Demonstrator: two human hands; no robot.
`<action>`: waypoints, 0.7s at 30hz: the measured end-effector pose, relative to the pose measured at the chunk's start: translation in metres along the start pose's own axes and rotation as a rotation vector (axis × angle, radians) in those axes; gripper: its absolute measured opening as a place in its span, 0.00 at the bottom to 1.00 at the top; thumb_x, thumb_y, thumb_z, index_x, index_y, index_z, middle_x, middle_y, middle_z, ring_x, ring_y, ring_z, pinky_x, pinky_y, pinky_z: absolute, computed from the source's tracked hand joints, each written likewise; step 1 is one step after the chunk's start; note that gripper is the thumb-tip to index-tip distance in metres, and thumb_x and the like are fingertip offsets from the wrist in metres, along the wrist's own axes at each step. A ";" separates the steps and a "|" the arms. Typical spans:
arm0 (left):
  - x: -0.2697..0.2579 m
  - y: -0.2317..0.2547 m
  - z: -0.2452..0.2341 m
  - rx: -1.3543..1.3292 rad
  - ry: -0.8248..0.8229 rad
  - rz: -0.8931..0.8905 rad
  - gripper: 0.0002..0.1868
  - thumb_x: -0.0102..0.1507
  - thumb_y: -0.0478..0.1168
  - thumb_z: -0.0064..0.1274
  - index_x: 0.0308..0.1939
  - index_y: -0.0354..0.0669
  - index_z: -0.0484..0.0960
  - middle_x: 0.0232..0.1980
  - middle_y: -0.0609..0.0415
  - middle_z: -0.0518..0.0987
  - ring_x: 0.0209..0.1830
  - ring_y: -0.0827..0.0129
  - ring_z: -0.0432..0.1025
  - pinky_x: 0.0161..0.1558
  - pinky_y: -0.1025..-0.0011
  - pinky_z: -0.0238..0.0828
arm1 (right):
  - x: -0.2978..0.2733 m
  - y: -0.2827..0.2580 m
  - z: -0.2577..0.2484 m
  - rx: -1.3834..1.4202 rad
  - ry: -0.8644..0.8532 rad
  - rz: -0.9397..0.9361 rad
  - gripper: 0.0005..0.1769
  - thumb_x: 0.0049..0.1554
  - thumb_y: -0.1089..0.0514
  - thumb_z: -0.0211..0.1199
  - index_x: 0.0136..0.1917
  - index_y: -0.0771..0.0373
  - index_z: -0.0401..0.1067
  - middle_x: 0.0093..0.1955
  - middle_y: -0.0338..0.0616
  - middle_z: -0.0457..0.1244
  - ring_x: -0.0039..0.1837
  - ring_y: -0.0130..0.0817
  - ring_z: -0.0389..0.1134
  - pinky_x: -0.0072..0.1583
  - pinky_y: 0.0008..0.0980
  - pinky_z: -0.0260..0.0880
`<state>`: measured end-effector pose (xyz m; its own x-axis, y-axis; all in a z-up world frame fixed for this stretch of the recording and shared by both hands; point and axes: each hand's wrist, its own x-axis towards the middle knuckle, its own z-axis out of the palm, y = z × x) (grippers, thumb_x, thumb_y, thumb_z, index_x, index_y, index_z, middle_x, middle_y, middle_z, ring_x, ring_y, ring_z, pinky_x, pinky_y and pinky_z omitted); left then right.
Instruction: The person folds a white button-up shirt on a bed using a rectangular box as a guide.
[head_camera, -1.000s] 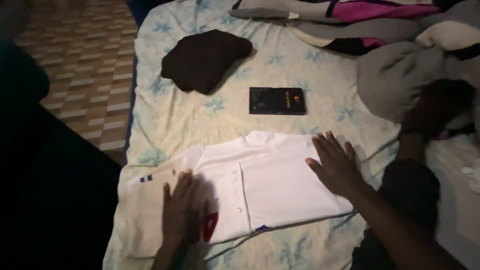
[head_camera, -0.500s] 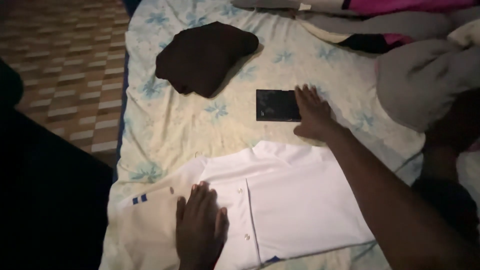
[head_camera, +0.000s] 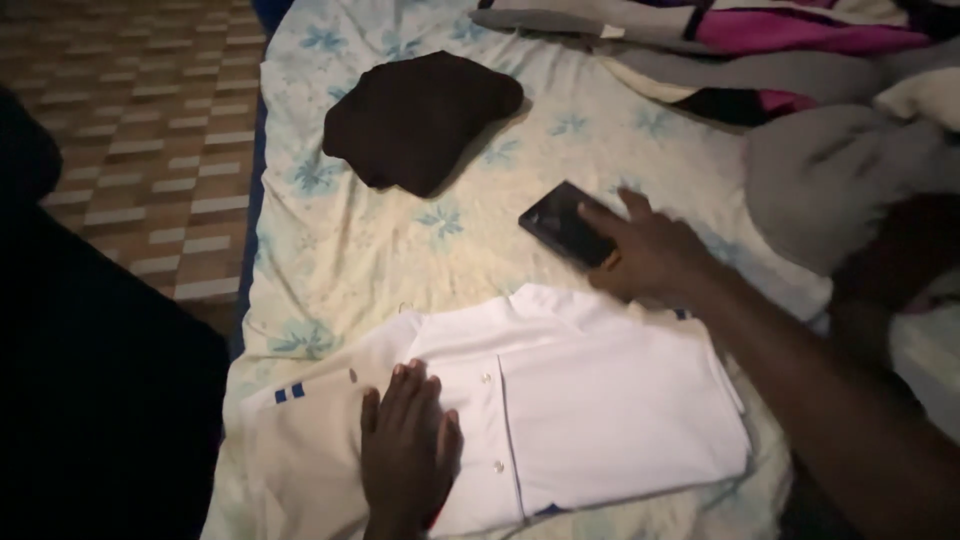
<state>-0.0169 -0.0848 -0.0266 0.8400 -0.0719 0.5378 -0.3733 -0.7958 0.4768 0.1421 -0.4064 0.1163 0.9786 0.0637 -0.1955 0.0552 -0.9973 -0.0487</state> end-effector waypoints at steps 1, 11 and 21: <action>0.000 0.000 -0.001 -0.008 0.001 0.008 0.23 0.61 0.45 0.55 0.57 0.39 0.80 0.68 0.44 0.75 0.74 0.54 0.64 0.73 0.47 0.49 | -0.028 -0.003 0.012 -0.002 0.005 0.010 0.60 0.41 0.39 0.76 0.81 0.36 0.49 0.84 0.54 0.37 0.74 0.64 0.54 0.64 0.52 0.67; -0.037 -0.008 -0.038 0.210 -0.157 0.136 0.33 0.60 0.54 0.52 0.65 0.40 0.72 0.74 0.40 0.65 0.76 0.50 0.56 0.71 0.36 0.39 | -0.223 -0.081 0.098 0.134 0.023 -0.007 0.46 0.50 0.31 0.67 0.78 0.43 0.62 0.81 0.60 0.48 0.68 0.61 0.58 0.65 0.51 0.63; -0.051 -0.047 -0.074 0.102 -0.052 0.006 0.30 0.55 0.47 0.59 0.60 0.42 0.78 0.73 0.41 0.68 0.76 0.47 0.59 0.72 0.37 0.48 | -0.188 -0.058 0.132 0.022 0.310 0.106 0.46 0.50 0.36 0.66 0.74 0.63 0.63 0.84 0.62 0.43 0.84 0.59 0.40 0.68 0.67 0.48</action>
<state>-0.0711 0.0011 -0.0253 0.8582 -0.1059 0.5022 -0.3386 -0.8521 0.3990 -0.0710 -0.3559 0.0266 0.9926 -0.0583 0.1065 -0.0514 -0.9965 -0.0659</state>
